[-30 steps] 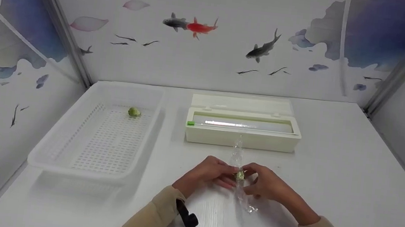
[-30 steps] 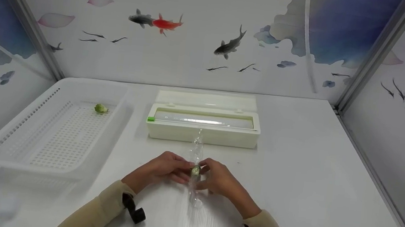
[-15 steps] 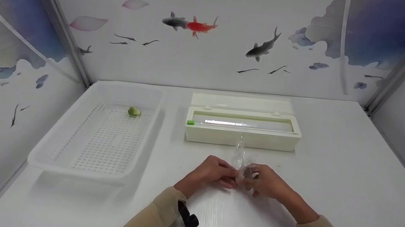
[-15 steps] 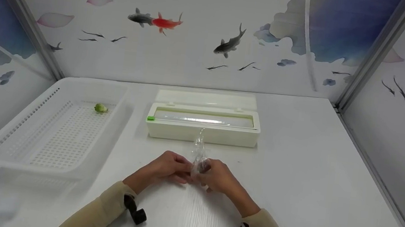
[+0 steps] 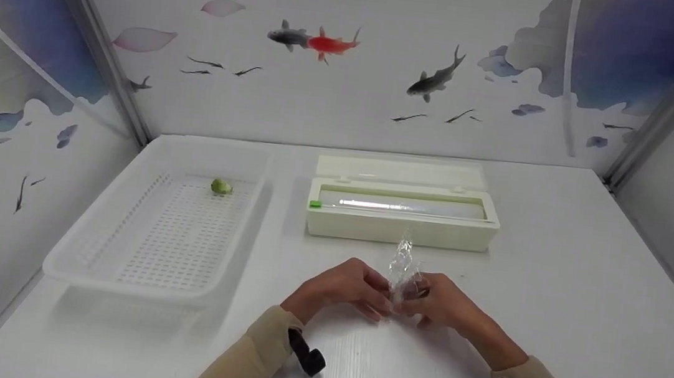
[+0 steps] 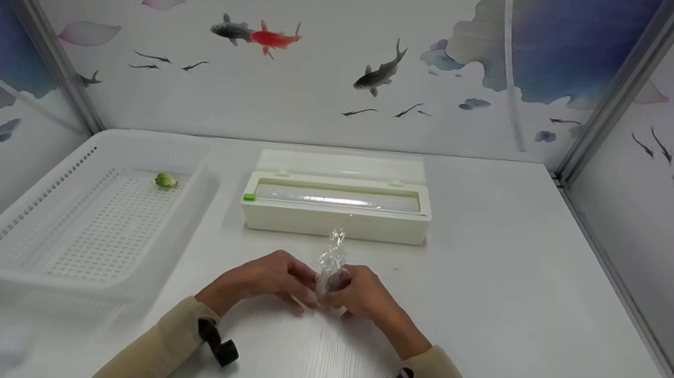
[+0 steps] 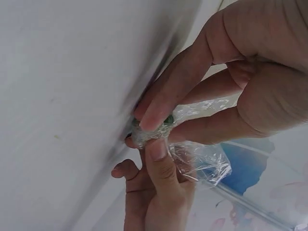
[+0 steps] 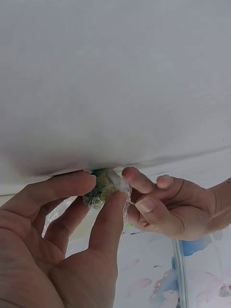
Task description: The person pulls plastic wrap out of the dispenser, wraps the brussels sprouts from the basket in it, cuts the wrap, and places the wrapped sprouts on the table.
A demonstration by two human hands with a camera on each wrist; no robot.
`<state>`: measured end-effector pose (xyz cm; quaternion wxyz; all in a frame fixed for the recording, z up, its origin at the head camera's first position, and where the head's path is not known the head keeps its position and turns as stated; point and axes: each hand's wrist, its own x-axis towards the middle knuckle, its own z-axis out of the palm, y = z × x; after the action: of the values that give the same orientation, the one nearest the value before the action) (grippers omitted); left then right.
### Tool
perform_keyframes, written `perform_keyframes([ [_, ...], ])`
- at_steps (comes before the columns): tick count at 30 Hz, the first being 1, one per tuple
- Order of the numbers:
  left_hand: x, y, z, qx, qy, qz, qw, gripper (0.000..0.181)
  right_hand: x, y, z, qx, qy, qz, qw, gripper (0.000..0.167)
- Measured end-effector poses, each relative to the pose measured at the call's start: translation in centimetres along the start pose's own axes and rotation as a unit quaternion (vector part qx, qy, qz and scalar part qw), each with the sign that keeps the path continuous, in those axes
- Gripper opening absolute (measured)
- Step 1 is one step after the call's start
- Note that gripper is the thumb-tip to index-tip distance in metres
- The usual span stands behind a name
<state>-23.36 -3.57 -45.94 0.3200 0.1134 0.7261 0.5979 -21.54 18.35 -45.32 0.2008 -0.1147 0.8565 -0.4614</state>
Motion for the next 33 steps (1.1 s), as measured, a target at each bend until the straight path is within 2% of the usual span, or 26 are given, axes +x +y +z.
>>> perform_keyframes([
  [3,0.1,-0.1,0.4,0.004,0.003,0.013,0.9999,0.026,0.0,-0.1,0.0,0.0,-0.002,-0.005,1.0,0.033],
  [6,0.1,-0.2,0.7,-0.001,0.021,0.018,0.9996,0.022,0.1,0.0,0.1,-0.003,-0.003,-0.005,1.0,0.032],
  [13,0.4,-0.2,0.9,-0.008,0.054,0.007,0.9985,0.024,0.2,0.0,0.1,-0.013,0.008,0.003,0.9999,0.028],
  [16,0.6,-0.2,1.0,-0.012,0.065,0.002,0.9978,0.025,0.3,-0.1,0.0,-0.015,0.001,0.005,0.9999,0.03],
  [20,0.9,-0.3,1.1,-0.015,0.078,-0.006,0.9968,0.022,0.1,-0.3,-0.5,0.002,-0.012,0.007,0.9999,0.032],
  [26,1.0,-0.5,1.3,-0.012,0.089,-0.011,0.9959,0.021,-0.1,-0.4,-0.7,0.045,-0.006,0.012,0.9989,0.036],
  [33,1.0,-0.5,1.4,0.004,0.097,0.003,0.9953,0.017,0.1,-0.2,-0.3,0.063,0.006,0.02,0.9978,0.035],
])
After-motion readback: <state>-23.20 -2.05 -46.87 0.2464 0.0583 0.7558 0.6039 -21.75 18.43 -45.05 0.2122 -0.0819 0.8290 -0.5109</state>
